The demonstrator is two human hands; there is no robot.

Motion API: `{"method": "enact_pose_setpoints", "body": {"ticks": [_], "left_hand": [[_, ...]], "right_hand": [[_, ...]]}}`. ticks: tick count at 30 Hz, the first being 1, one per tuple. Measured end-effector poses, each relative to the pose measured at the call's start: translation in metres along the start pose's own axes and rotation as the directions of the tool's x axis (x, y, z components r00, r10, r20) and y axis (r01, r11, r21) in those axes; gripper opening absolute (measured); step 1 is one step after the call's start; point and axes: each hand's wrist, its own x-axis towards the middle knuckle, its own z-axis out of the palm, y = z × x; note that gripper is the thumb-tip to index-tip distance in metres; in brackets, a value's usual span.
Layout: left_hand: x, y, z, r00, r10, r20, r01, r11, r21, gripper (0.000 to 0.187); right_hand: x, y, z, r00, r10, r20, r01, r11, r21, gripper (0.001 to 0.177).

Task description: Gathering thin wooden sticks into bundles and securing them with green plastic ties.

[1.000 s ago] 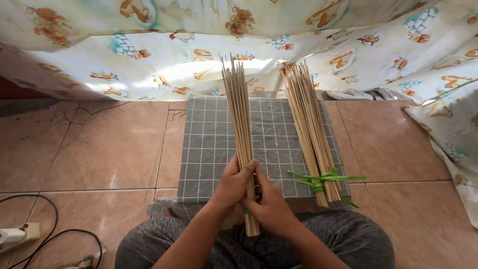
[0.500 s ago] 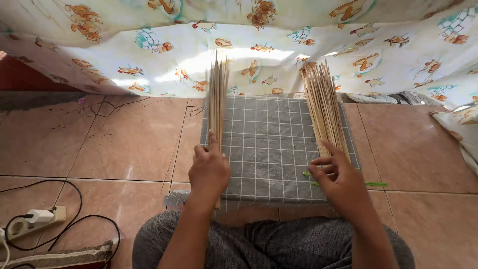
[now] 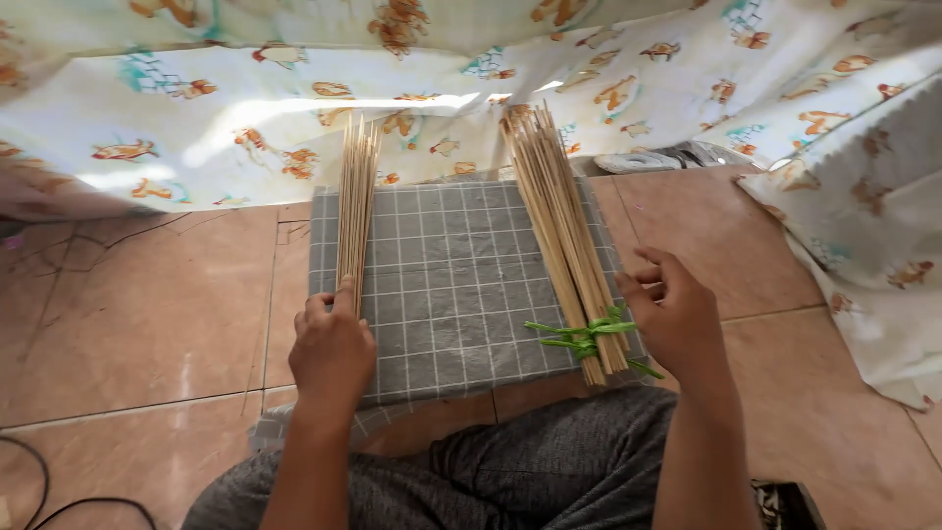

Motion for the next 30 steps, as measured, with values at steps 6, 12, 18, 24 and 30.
{"method": "enact_pose_setpoints", "body": {"ticks": [6,12,18,24,30], "left_hand": [[-0.005,0.013,-0.011,0.997,0.021,-0.073,-0.02,1.0,0.018,0.072],[-0.004,0.007,0.001,1.0,-0.005,-0.02,0.005,1.0,0.009,0.065],[-0.003,0.002,0.005,0.998,-0.029,-0.057,0.031,0.999,0.037,0.062],[-0.002,0.004,-0.008,0.999,-0.019,-0.04,0.02,1.0,0.018,0.068],[-0.002,0.01,-0.014,0.968,0.046,-0.245,-0.05,0.999,-0.008,0.066]], "right_hand": [[0.018,0.024,0.016,0.998,0.005,0.069,0.016,0.957,-0.291,0.038],[0.019,0.017,0.037,0.988,0.026,0.153,0.046,0.894,-0.446,0.05],[0.028,0.02,0.049,0.987,0.006,0.158,0.066,0.891,-0.45,0.066],[0.007,-0.003,0.03,0.998,-0.051,0.047,0.062,0.96,-0.273,0.062],[0.006,0.011,0.012,0.996,0.079,0.034,-0.081,0.995,0.06,0.058]]}}
